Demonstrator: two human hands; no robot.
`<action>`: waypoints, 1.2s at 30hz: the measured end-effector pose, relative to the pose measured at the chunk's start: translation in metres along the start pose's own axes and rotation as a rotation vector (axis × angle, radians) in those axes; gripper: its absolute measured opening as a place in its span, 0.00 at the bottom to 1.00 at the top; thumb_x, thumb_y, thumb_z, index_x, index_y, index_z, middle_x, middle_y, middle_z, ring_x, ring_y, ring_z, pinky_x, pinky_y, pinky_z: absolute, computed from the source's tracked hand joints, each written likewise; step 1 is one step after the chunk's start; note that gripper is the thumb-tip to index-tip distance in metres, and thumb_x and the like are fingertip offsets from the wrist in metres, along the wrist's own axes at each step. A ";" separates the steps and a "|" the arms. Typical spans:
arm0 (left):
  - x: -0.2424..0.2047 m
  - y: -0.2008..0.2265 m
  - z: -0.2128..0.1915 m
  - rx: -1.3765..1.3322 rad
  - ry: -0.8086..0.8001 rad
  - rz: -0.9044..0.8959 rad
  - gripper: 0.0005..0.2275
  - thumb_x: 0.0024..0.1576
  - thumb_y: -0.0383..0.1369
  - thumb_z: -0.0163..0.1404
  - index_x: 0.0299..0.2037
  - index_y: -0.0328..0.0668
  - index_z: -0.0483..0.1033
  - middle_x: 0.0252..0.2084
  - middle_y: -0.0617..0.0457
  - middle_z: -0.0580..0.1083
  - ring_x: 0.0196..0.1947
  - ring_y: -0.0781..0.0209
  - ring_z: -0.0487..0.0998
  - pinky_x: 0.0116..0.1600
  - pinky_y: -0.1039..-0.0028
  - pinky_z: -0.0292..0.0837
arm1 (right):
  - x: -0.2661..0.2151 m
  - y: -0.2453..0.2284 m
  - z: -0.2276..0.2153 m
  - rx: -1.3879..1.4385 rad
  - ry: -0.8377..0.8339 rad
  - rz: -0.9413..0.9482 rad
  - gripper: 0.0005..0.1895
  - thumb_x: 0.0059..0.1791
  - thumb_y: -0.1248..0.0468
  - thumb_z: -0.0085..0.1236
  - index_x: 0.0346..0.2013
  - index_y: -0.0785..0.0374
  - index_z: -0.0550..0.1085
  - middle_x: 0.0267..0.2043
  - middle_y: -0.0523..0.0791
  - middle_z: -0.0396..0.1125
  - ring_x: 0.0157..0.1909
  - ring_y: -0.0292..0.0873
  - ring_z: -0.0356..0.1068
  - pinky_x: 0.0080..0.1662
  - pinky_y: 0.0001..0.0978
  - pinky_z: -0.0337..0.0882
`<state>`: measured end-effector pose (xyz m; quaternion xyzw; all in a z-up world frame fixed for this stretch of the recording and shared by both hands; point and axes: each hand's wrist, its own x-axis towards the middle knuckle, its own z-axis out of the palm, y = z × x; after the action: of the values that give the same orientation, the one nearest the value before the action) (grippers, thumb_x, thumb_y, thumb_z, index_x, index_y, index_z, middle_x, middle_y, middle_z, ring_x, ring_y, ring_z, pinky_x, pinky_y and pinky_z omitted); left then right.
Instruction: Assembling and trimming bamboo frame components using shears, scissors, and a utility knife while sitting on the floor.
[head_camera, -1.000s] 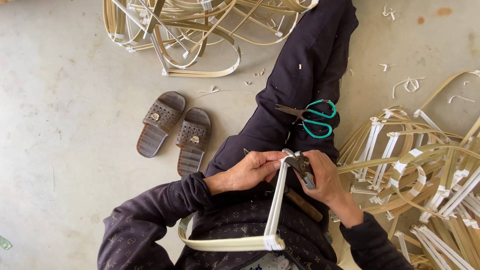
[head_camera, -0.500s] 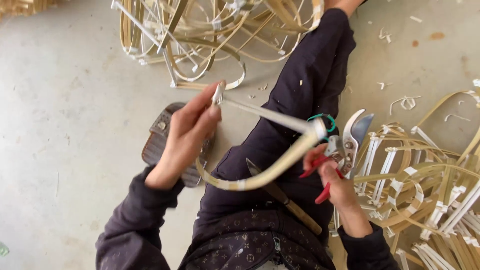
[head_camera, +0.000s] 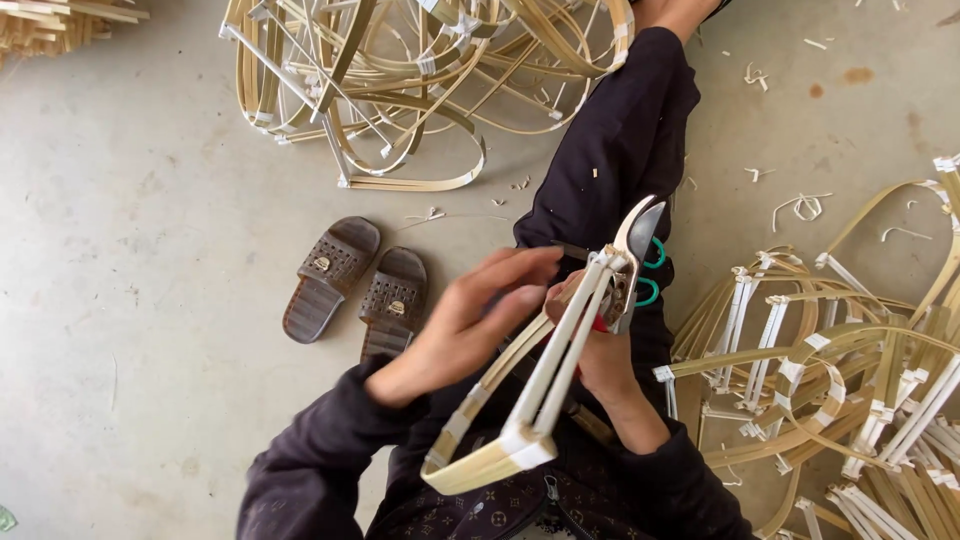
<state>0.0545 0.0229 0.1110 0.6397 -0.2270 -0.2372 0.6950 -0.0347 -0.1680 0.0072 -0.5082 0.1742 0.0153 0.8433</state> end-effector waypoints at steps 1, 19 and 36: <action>0.005 -0.015 0.011 0.000 0.005 0.007 0.17 0.69 0.28 0.44 0.67 0.36 0.69 0.53 0.50 0.72 0.52 0.65 0.74 0.60 0.74 0.71 | -0.001 0.006 -0.003 -0.005 -0.007 -0.003 0.16 0.50 0.73 0.64 0.48 0.64 0.69 0.42 0.45 0.69 0.40 0.37 0.68 0.41 0.31 0.70; -0.013 -0.040 0.014 -0.187 -0.082 -0.207 0.13 0.70 0.30 0.43 0.60 0.36 0.76 0.39 0.59 0.75 0.36 0.72 0.69 0.45 0.78 0.72 | -0.040 -0.104 -0.066 -1.063 0.199 -0.661 0.25 0.58 0.68 0.60 0.68 0.66 0.63 0.51 0.48 0.67 0.50 0.40 0.69 0.53 0.33 0.73; -0.019 -0.058 0.024 -0.084 -0.083 -0.178 0.13 0.69 0.29 0.44 0.61 0.32 0.74 0.37 0.55 0.76 0.38 0.72 0.72 0.47 0.78 0.74 | -0.039 -0.085 -0.015 -1.369 -0.241 -0.318 0.34 0.45 0.67 0.64 0.64 0.66 0.65 0.50 0.53 0.67 0.52 0.53 0.70 0.53 0.46 0.71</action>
<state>0.0223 0.0114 0.0550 0.6171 -0.1876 -0.3336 0.6875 -0.0580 -0.2166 0.0851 -0.9377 -0.0452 0.0541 0.3403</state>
